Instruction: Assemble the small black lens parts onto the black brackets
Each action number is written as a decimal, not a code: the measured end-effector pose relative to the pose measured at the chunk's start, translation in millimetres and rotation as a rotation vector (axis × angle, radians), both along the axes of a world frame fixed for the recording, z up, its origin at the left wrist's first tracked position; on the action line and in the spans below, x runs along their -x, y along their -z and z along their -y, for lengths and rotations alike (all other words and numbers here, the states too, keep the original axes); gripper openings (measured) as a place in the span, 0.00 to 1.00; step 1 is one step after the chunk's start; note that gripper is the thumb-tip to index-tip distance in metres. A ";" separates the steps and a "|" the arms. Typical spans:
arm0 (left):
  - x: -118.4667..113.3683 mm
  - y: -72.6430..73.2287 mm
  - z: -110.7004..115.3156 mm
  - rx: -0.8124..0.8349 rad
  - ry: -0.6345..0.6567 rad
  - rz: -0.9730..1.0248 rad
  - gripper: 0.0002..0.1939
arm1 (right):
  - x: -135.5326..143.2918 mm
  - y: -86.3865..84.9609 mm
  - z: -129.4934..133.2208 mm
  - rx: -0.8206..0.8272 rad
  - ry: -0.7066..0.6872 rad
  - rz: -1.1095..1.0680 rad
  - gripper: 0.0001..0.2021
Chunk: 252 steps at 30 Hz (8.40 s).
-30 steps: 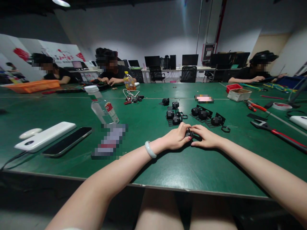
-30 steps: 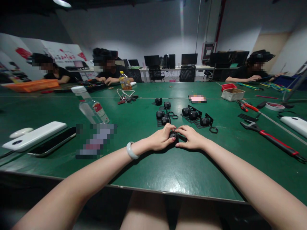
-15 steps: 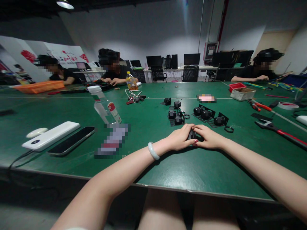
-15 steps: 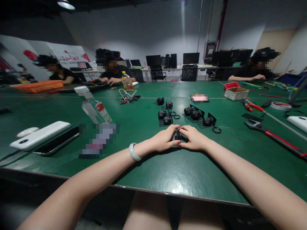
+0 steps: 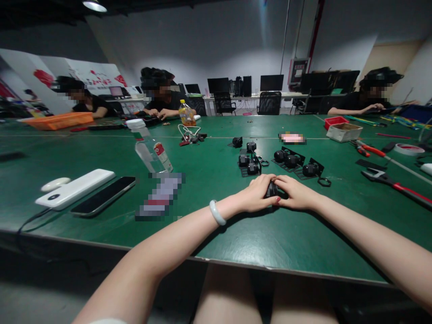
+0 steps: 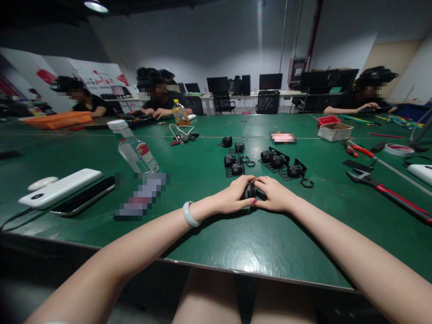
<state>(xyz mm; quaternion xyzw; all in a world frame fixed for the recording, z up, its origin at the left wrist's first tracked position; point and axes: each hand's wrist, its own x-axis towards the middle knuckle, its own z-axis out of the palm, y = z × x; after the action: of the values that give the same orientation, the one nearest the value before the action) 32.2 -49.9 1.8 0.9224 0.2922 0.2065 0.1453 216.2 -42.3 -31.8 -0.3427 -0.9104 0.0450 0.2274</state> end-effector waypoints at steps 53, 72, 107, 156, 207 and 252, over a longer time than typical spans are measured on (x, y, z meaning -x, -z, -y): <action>2.6 4.6 -15.0 0.046 0.068 0.135 0.32 | 3.3 -17.0 7.4 0.189 0.095 -0.318 0.23; 3.4 6.6 -17.3 0.043 0.057 0.133 0.31 | 9.9 -8.0 4.9 0.430 0.014 -0.666 0.20; 1.9 9.1 -16.2 0.045 0.014 0.135 0.27 | 11.3 -9.4 1.9 0.431 0.036 -0.673 0.13; 4.8 6.2 -15.1 0.004 0.029 0.042 0.26 | 9.6 -7.5 1.5 0.535 0.036 -0.658 0.15; 1.1 3.8 -15.2 0.030 0.037 0.081 0.26 | 12.1 -7.6 3.2 0.621 -0.070 -0.791 0.18; 1.8 4.8 -16.1 0.027 0.033 0.050 0.25 | 11.4 -9.1 -1.3 0.583 0.039 -0.669 0.13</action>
<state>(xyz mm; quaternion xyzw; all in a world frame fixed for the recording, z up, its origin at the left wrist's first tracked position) 30.4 -33.8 -3.0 0.9196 0.2760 0.2233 0.1684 204.8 -40.9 -22.6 -0.3761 -0.7295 0.4038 0.4041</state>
